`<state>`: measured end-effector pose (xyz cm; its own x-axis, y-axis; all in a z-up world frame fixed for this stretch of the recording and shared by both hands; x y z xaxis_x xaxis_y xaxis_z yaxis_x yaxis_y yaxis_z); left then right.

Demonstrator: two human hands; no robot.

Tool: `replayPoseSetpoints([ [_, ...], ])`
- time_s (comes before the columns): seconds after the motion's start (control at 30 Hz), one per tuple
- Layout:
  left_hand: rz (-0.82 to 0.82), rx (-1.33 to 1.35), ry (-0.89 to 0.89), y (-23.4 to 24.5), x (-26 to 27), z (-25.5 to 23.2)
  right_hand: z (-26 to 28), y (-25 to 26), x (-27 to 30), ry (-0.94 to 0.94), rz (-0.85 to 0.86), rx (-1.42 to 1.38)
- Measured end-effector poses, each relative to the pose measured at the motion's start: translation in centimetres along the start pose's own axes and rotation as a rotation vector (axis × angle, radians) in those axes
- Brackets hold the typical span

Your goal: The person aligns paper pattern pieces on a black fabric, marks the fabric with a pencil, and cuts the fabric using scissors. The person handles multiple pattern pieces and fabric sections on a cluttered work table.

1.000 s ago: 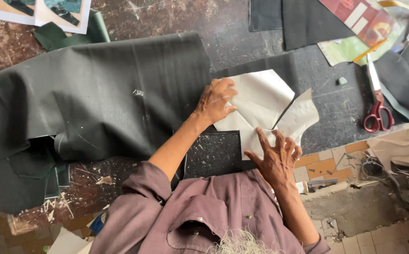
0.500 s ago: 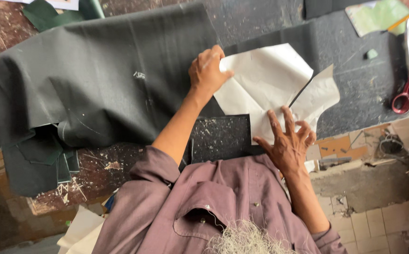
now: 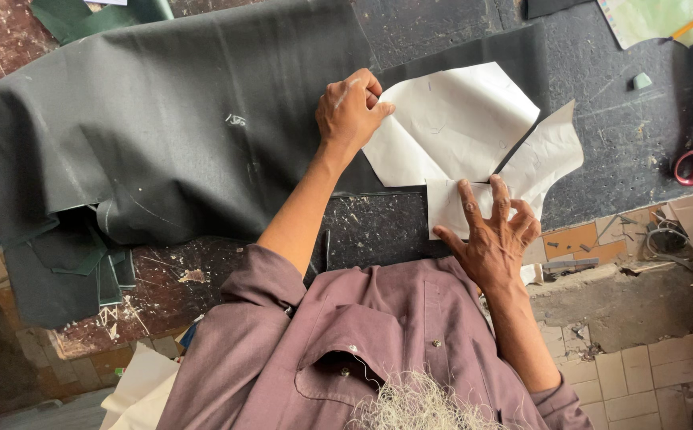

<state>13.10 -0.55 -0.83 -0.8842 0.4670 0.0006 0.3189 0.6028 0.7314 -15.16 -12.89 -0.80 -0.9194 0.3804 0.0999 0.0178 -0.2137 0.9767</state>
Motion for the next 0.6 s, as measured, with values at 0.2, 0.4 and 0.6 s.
replayPoseSetpoints([
  [0.2, -0.037, 0.021, -0.016, 0.6, 0.2, -0.4, -0.2, -0.4, 0.3, -0.004, -0.005, -0.01],
  [0.4, -0.432, -0.306, -0.346, 2.0, 1.8, -4.2, -0.2, -0.2, 0.0, -0.005, -0.007, -0.012],
  [0.6, -0.055, -0.318, -0.834, -8.2, 4.8, -9.2, 0.1, 0.0, 0.1, -0.014, -0.007, -0.003],
])
Point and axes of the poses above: each hand's wrist, its own x-axis away from the middle knuckle, its own y-axis out of the back of the hand, z = x × y, the point moved 9 cm from there along -x, towards the middle knuckle, and after that the axes turned 3 degrees about -x, right-handed, at the moved point
